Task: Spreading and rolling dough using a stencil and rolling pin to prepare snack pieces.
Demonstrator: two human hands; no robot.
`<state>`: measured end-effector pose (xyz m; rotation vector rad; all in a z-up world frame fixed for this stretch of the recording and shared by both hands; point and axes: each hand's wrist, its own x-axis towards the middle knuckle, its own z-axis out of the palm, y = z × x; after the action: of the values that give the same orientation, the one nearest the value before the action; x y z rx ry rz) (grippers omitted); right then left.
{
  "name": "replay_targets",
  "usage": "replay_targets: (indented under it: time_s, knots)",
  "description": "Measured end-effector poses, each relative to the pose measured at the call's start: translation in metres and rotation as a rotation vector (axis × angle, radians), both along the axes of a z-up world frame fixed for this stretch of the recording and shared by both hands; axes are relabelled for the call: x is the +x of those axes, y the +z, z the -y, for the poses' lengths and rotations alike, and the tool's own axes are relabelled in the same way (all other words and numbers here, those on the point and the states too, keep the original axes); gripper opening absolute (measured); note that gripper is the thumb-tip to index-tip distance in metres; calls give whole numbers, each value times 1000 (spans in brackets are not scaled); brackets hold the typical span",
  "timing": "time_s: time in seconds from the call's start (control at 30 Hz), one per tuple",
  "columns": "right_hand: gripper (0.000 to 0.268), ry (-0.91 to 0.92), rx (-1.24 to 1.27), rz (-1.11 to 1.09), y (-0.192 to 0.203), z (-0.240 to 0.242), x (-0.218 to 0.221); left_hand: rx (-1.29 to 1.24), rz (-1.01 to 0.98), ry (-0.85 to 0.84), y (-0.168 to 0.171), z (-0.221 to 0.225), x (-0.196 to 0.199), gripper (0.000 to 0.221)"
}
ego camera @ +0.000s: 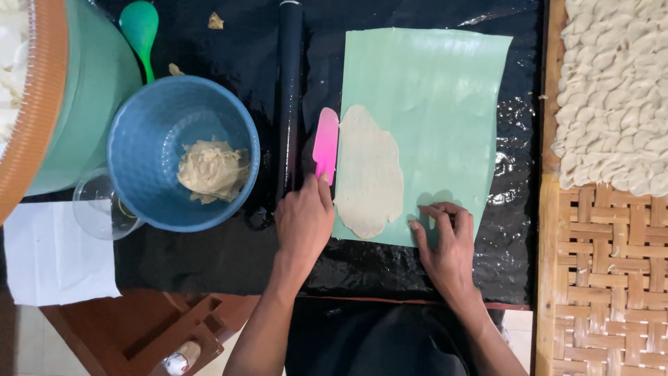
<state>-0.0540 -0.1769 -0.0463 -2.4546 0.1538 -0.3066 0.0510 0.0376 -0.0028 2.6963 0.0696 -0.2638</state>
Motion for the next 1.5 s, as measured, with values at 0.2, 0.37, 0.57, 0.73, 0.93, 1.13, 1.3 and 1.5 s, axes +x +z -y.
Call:
replay_targets:
  time_s: [0.2,0.37,0.57,0.73,0.93,1.13,1.3,1.5]
  knots:
    - [33,-1,2,19,3,0,0,7,-143,-25,6,6,14,39]
    - [33,5,2,18,0,1,0,7,-99,29,17,-1,7,42]
    - [33,11,-2,23,0,1,0,-99,-72,75,4,-25,-42,38]
    - [32,10,-5,17,0,1,1,-234,-171,100,8,-21,-41,43]
    - [32,-3,-12,25,-1,1,-1,-405,-598,336,-19,-11,-13,46]
    - [31,-11,21,24,-5,4,-5,-573,-73,61,-39,-20,-26,48]
    - [23,-9,62,38,-8,5,-7,-198,-170,-228,11,-17,-46,33]
    - [17,-38,133,76,-12,8,-10,-84,-98,-426,24,-11,-68,30]
